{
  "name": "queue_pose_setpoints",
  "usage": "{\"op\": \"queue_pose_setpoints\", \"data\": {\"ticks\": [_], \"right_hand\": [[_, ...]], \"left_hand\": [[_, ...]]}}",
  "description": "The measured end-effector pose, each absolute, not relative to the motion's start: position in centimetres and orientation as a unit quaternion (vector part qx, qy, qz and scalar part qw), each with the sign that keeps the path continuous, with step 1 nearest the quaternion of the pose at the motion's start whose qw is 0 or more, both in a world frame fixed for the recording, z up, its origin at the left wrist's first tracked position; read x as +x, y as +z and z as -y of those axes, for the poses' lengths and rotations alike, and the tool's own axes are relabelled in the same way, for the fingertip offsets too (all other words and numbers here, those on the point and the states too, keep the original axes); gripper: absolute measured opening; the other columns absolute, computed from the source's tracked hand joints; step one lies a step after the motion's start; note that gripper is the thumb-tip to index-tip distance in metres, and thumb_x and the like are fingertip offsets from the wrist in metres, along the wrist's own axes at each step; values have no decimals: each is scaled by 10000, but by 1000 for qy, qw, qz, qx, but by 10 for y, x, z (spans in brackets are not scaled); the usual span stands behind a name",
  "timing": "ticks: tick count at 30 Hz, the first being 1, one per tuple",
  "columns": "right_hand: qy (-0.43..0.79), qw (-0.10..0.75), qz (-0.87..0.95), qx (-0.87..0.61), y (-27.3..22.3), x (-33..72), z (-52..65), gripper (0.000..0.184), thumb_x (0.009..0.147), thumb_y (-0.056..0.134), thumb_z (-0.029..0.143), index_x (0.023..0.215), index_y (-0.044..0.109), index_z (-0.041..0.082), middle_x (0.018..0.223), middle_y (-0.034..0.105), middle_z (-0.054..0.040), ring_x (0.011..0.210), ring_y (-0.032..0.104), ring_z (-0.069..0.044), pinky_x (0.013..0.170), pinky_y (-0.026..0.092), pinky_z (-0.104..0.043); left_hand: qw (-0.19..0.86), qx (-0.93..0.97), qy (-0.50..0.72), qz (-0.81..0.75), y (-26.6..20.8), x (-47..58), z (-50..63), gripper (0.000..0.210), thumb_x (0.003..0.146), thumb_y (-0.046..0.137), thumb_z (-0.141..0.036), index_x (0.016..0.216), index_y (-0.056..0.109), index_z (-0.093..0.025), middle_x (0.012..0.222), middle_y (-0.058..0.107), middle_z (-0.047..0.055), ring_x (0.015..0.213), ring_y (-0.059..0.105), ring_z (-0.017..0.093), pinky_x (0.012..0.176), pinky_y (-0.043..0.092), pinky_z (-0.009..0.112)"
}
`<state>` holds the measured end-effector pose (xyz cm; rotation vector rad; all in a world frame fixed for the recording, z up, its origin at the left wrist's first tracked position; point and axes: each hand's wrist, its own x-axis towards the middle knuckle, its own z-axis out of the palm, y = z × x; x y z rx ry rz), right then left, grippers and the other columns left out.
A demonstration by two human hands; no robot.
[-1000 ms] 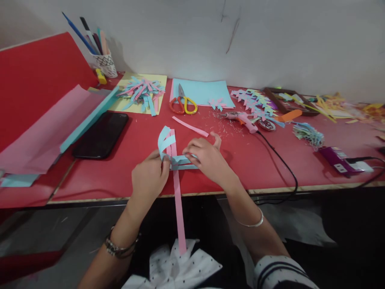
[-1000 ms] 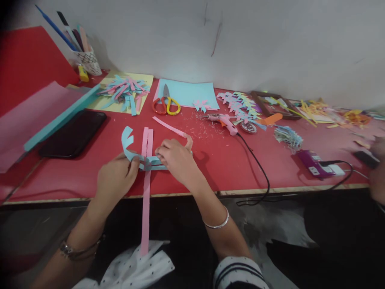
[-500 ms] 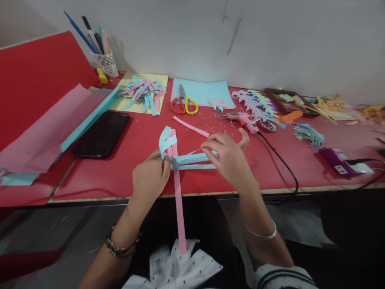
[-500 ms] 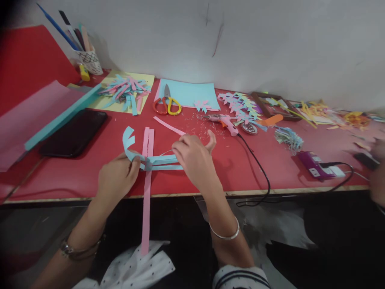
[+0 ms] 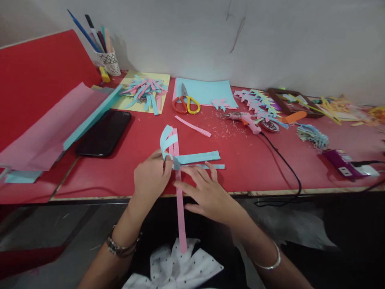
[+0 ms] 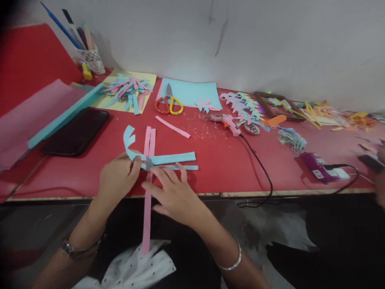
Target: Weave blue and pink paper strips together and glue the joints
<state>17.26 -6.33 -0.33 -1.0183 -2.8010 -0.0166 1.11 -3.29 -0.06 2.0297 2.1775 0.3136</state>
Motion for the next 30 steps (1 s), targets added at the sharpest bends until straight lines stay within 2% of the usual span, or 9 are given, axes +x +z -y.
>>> {"op": "queue_pose_setpoints", "data": {"ticks": [2, 3, 6, 9, 12, 17, 23, 27, 30], "right_hand": [[-30, 136, 939, -315, -8, 168, 67, 195, 830, 499, 310, 1010, 570, 289, 1198, 511, -49, 1063, 417, -218, 937, 181, -453], [-35, 163, 938, -304, -10, 167, 67, 159, 852, 466, 283, 943, 595, 298, 1141, 547, -25, 1008, 442, -195, 912, 199, -427], [2, 212, 927, -310, -11, 165, 60, 196, 869, 438, 253, 880, 630, 293, 1009, 594, -14, 892, 474, -158, 823, 266, -354], [126, 249, 904, -324, -5, 165, 45, 207, 868, 438, 276, 903, 639, 239, 894, 615, -33, 817, 505, -138, 744, 344, -283], [229, 281, 865, -347, 4, 163, 27, 250, 873, 425, 282, 820, 649, 183, 758, 630, -22, 713, 532, -116, 676, 384, -232], [271, 262, 844, -381, 14, 157, -3, 276, 842, 467, 330, 730, 644, 150, 665, 609, 0, 598, 507, -89, 592, 365, -200], [285, 252, 830, -407, 3, 149, -35, 308, 801, 487, 379, 649, 582, 128, 593, 507, 21, 549, 409, -79, 542, 318, -210], [279, 235, 836, -409, -4, 143, -45, 280, 776, 510, 384, 647, 543, 138, 555, 424, 49, 529, 358, -75, 520, 296, -209], [307, 243, 826, -404, -5, 141, -46, 268, 766, 517, 400, 779, 554, 135, 610, 463, 41, 544, 395, -78, 545, 338, -213]], "left_hand": [[71, 673, 98, -730, -1, 11, 33, 396, 847, 266, -272, 730, 624, -149, 813, 658, 90, 631, 603, 177, 477, 311, 244], [70, 672, 97, -730, -1, 11, 33, 395, 848, 266, -274, 740, 624, -148, 815, 658, 89, 629, 603, 177, 474, 308, 245], [70, 673, 100, -730, -1, 11, 32, 394, 852, 265, -273, 757, 628, -151, 853, 659, 85, 632, 603, 170, 473, 304, 243], [80, 676, 97, -726, -1, 10, 32, 417, 858, 260, -276, 732, 636, -148, 895, 657, 84, 642, 603, 167, 473, 297, 245], [82, 681, 98, -721, 0, 10, 32, 423, 861, 260, -275, 736, 641, -141, 851, 657, 89, 646, 602, 173, 469, 286, 248], [79, 681, 117, -718, -1, 10, 33, 410, 861, 267, -278, 773, 645, -145, 868, 656, 82, 643, 602, 172, 469, 281, 249], [82, 678, 119, -720, -3, 10, 33, 392, 858, 275, -277, 838, 647, -155, 904, 658, 71, 623, 598, 157, 460, 283, 243], [77, 682, 124, -717, -3, 10, 34, 404, 865, 266, -286, 839, 649, -162, 939, 651, 74, 616, 596, 158, 463, 290, 246], [80, 679, 112, -721, -2, 11, 34, 412, 865, 263, -283, 813, 651, -157, 899, 651, 78, 621, 597, 166, 465, 285, 248]]}}
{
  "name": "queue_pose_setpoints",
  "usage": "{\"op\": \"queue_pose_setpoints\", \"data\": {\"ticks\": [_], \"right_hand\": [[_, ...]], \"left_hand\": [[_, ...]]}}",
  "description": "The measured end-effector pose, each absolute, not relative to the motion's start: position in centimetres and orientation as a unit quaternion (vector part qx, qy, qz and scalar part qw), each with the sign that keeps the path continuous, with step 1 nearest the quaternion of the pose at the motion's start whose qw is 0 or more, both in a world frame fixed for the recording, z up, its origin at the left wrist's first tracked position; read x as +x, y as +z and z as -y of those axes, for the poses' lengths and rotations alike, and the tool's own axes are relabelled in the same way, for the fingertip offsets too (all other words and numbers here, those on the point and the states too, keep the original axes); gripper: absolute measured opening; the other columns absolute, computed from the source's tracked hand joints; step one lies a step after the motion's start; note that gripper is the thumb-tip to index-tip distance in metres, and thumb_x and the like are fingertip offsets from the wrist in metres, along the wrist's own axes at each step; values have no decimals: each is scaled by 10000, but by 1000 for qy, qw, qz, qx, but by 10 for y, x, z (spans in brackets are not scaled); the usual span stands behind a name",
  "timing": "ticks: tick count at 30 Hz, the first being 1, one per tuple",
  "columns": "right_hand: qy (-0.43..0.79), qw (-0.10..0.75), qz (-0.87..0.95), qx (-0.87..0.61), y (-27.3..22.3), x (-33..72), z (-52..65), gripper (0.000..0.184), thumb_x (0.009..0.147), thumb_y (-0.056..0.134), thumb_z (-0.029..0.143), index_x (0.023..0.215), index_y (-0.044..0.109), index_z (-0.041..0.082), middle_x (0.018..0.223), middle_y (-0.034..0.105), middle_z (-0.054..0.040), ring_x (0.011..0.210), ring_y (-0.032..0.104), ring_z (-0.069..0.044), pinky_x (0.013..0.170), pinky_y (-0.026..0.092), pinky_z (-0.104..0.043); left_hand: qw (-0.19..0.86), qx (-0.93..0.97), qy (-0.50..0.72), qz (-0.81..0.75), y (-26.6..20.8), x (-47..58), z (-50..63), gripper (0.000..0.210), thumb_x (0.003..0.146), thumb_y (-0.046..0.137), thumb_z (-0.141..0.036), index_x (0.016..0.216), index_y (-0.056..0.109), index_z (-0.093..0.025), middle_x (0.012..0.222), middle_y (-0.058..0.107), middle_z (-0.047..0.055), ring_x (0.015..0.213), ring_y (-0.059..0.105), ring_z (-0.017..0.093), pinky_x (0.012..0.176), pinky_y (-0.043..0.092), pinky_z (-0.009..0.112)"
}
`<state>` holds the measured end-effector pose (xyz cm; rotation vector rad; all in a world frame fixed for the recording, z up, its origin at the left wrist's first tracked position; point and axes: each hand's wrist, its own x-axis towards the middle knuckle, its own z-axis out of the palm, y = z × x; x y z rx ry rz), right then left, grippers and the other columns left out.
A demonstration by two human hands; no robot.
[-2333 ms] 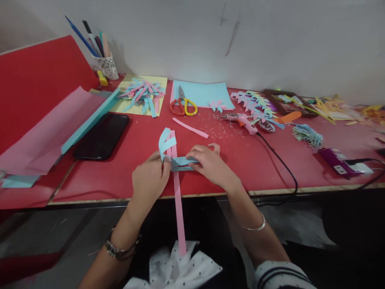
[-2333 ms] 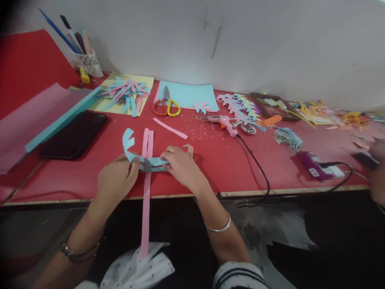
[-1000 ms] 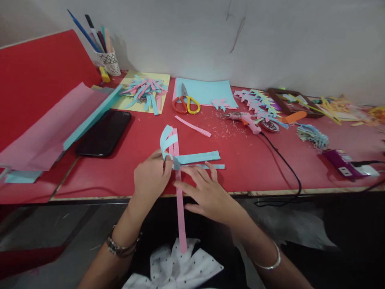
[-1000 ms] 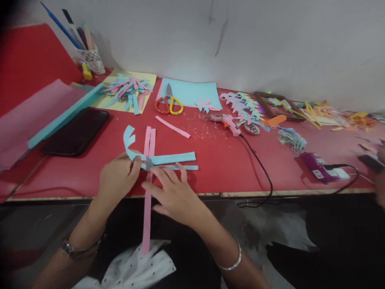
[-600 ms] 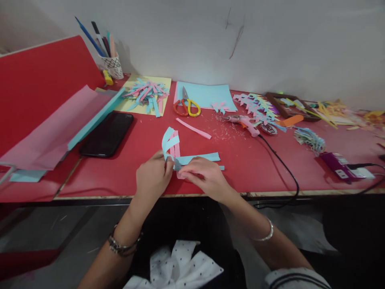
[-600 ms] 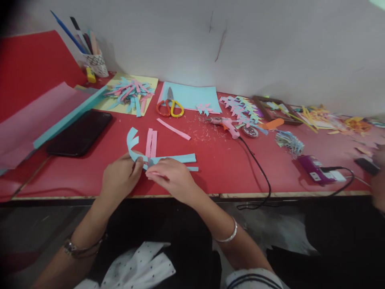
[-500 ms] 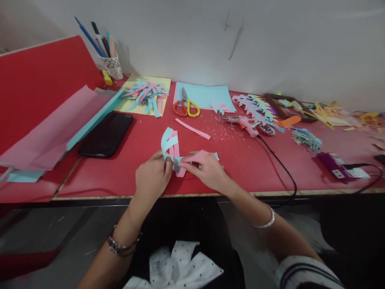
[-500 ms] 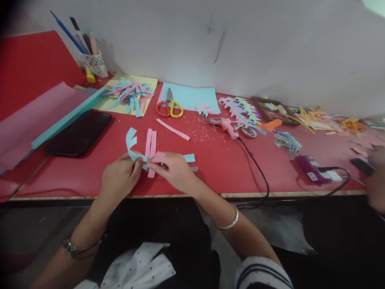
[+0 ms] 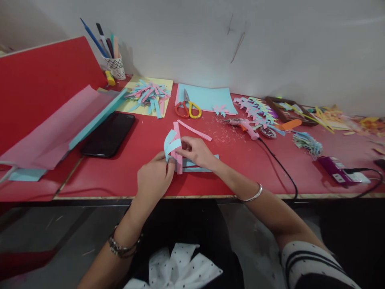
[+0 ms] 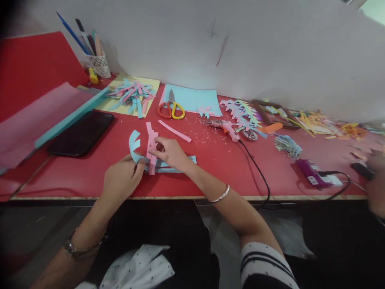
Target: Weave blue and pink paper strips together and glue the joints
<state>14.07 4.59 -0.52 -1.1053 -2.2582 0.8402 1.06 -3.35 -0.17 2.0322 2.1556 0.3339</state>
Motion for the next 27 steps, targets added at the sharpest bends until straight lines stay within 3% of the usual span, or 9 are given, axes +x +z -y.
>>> {"op": "queue_pose_setpoints", "data": {"ticks": [4, 8, 10, 13, 16, 19, 27], "right_hand": [[342, 229, 807, -423, 1, 146, -36, 608, 672, 624, 408, 1180, 407, 153, 872, 535, -30, 689, 497, -117, 632, 419, -254], [283, 246, 830, -413, 10, 159, -14, 728, 649, 658, 417, 1252, 323, 186, 1109, 464, -104, 984, 482, -186, 808, 421, -340], [219, 249, 863, -382, 12, 163, -3, 557, 698, 634, 356, 1179, 414, 183, 1123, 457, -107, 1034, 455, -194, 857, 398, -354], [123, 174, 922, -322, 11, 165, 8, 196, 810, 519, 271, 986, 577, 206, 1093, 487, -98, 1054, 435, -205, 894, 360, -371], [54, 112, 948, -293, 6, 165, 9, 203, 854, 453, 250, 950, 631, 239, 1099, 517, -94, 1044, 449, -224, 878, 350, -400], [27, 105, 951, -291, 1, 166, 5, 207, 843, 480, 270, 969, 635, 219, 1102, 539, -103, 1040, 474, -229, 863, 364, -402], [85, 121, 950, -276, 0, 162, -1, 192, 822, 515, 262, 930, 620, 142, 999, 591, -100, 959, 542, -184, 835, 433, -320]], "left_hand": [[89, 682, 111, -718, -1, 11, 33, 382, 853, 286, -263, 805, 651, -161, 884, 650, 75, 649, 600, 174, 473, 283, 250], [91, 683, 112, -716, -1, 10, 32, 384, 849, 280, -246, 767, 644, -157, 901, 650, 69, 643, 598, 169, 470, 275, 250], [88, 680, 110, -720, -2, 10, 32, 383, 852, 277, -253, 775, 638, -151, 889, 651, 68, 631, 596, 167, 464, 263, 251], [86, 686, 109, -714, -2, 10, 33, 362, 852, 285, -254, 812, 630, -152, 888, 651, 61, 629, 593, 162, 460, 247, 249], [86, 684, 104, -717, -1, 10, 34, 365, 852, 287, -255, 796, 631, -148, 855, 653, 68, 630, 593, 165, 461, 247, 245], [84, 680, 113, -720, -1, 11, 34, 390, 856, 277, -266, 779, 640, -147, 852, 656, 77, 637, 598, 174, 463, 258, 244], [82, 686, 122, -713, -2, 10, 33, 404, 851, 270, -261, 752, 645, -150, 837, 656, 79, 600, 589, 164, 448, 257, 239]]}}
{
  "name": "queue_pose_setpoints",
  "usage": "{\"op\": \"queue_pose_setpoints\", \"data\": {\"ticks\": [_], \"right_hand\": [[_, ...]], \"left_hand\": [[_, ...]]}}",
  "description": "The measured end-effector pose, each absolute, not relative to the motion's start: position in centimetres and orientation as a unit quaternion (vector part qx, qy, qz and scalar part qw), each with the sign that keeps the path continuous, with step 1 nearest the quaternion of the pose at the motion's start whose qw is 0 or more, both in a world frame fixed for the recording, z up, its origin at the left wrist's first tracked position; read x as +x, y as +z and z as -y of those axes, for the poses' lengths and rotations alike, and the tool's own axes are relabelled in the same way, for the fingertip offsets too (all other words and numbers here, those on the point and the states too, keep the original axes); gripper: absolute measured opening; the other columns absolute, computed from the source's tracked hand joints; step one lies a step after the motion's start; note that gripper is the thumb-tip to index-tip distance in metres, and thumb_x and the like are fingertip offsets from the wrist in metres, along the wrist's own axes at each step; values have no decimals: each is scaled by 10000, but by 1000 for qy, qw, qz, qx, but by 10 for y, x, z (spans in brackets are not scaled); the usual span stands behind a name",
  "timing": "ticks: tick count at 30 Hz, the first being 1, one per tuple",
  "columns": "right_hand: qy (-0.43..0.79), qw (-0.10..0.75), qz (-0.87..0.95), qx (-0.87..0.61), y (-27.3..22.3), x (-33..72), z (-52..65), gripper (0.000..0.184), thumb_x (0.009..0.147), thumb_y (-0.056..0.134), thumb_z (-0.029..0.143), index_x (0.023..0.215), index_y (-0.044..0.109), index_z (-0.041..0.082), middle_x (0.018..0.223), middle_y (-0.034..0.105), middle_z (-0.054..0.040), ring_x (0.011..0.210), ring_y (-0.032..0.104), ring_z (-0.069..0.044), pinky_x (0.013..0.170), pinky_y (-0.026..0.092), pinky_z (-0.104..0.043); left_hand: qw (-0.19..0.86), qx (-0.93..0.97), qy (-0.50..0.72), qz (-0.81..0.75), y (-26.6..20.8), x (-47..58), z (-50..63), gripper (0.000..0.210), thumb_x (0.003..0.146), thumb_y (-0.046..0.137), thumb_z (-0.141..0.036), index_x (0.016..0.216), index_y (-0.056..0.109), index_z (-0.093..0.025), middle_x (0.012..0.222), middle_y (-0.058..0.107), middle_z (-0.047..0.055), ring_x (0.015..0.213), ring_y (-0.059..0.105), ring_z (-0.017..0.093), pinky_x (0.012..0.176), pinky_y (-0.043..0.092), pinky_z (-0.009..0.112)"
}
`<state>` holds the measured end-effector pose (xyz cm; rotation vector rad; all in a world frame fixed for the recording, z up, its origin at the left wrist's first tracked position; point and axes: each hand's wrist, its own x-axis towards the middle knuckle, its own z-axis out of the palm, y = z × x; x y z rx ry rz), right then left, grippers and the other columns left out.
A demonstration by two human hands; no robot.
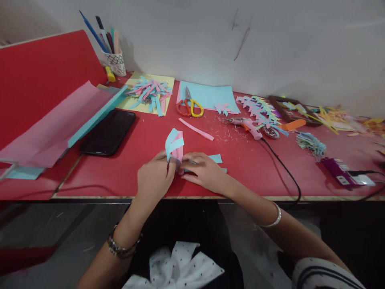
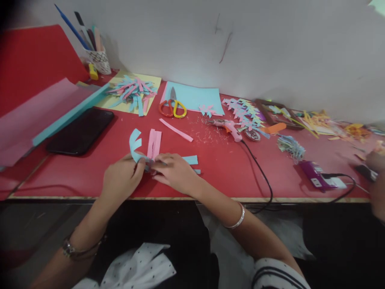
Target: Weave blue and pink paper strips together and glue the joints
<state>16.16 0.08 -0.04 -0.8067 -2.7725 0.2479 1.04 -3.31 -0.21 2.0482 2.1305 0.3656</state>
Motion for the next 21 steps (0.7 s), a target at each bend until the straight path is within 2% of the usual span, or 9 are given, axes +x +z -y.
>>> {"op": "queue_pose_setpoints", "data": {"ticks": [8, 13, 21], "right_hand": [[122, 138, 942, -279, -4, 159, -9, 176, 791, 555, 224, 909, 597, 100, 943, 567, -112, 883, 538, -183, 814, 448, -317], [145, 154, 942, -262, -5, 158, -11, 167, 810, 528, 228, 936, 574, 128, 950, 555, -89, 888, 536, -163, 822, 451, -306], [111, 171, 944, -259, -9, 160, -10, 168, 840, 475, 254, 871, 590, 135, 963, 546, -111, 905, 521, -180, 815, 448, -319]], "left_hand": [[67, 690, 129, -709, -5, 9, 33, 387, 852, 278, -270, 754, 632, -148, 767, 651, 82, 584, 586, 170, 445, 247, 242], [65, 692, 135, -707, -4, 8, 33, 386, 851, 281, -270, 742, 631, -151, 734, 645, 81, 580, 586, 167, 442, 249, 239], [66, 693, 130, -706, -4, 9, 32, 386, 853, 277, -267, 775, 636, -147, 752, 645, 88, 603, 597, 181, 451, 267, 244]]}}
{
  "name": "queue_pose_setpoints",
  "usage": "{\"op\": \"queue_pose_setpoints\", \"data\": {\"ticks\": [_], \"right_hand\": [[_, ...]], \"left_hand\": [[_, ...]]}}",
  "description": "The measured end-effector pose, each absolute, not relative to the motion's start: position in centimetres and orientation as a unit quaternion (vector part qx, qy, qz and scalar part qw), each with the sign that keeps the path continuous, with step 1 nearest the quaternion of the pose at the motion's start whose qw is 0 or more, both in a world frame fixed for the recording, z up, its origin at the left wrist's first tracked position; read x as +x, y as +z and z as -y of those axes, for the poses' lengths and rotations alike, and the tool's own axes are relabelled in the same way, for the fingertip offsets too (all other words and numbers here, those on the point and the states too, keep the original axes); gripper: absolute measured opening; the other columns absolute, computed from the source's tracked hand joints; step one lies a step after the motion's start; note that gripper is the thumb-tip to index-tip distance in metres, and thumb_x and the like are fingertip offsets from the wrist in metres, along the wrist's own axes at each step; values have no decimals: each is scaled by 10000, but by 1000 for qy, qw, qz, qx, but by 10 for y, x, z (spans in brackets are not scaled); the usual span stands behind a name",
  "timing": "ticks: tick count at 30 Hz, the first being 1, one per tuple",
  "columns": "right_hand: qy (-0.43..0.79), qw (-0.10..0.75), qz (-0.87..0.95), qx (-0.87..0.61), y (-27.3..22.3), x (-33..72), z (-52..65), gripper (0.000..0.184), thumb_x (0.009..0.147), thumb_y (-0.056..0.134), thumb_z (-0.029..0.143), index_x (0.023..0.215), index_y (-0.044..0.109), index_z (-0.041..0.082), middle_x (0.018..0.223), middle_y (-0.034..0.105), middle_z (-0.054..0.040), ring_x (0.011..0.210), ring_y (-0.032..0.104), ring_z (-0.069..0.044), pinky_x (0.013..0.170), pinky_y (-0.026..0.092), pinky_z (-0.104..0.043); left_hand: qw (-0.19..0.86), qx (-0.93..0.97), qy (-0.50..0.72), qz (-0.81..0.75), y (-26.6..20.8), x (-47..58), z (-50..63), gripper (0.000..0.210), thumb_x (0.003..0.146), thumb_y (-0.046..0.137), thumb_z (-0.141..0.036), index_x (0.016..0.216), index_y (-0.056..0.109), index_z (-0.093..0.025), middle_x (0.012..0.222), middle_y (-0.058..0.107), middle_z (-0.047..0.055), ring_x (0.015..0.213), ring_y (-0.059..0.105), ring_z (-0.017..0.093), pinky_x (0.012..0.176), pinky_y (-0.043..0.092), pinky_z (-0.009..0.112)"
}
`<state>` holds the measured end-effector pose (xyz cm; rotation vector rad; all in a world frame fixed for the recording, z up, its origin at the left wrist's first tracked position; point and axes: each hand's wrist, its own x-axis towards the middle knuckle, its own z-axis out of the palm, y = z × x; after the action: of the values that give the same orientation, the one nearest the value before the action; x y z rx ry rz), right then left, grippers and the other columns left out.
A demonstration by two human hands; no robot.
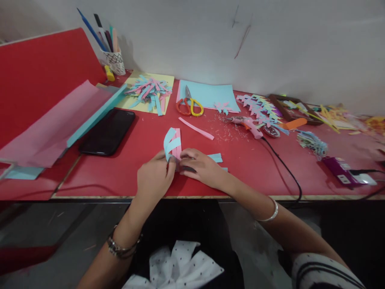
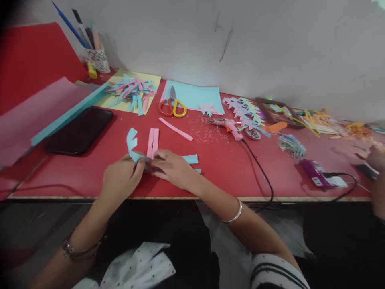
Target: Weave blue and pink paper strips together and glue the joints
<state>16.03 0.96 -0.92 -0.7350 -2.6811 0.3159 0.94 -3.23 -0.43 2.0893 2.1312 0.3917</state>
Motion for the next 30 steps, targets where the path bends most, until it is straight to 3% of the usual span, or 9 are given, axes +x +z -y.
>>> {"op": "queue_pose_setpoints", "data": {"ticks": [11, 24, 30], "right_hand": [[147, 184, 942, -238, -13, 161, -15, 160, 832, 492, 248, 887, 602, 146, 966, 557, -92, 904, 539, -158, 827, 452, -307], [141, 98, 954, -247, 5, 164, -15, 154, 810, 521, 184, 908, 639, 170, 1056, 612, -88, 998, 546, -185, 878, 423, -352], [127, 85, 953, -260, 8, 167, -8, 194, 807, 519, 181, 961, 631, 149, 1068, 611, -91, 1004, 538, -183, 885, 414, -328]], "left_hand": [[77, 689, 119, -710, -4, 9, 32, 397, 851, 264, -271, 847, 641, -146, 812, 658, 92, 655, 611, 193, 475, 305, 246], [55, 694, 138, -704, -4, 9, 34, 422, 856, 279, -309, 758, 659, -154, 718, 654, 91, 585, 599, 183, 447, 299, 248], [77, 712, 166, -678, -4, 7, 35, 359, 831, 360, -400, 762, 642, -190, 881, 653, 45, 661, 603, 151, 483, 332, 227]]}}
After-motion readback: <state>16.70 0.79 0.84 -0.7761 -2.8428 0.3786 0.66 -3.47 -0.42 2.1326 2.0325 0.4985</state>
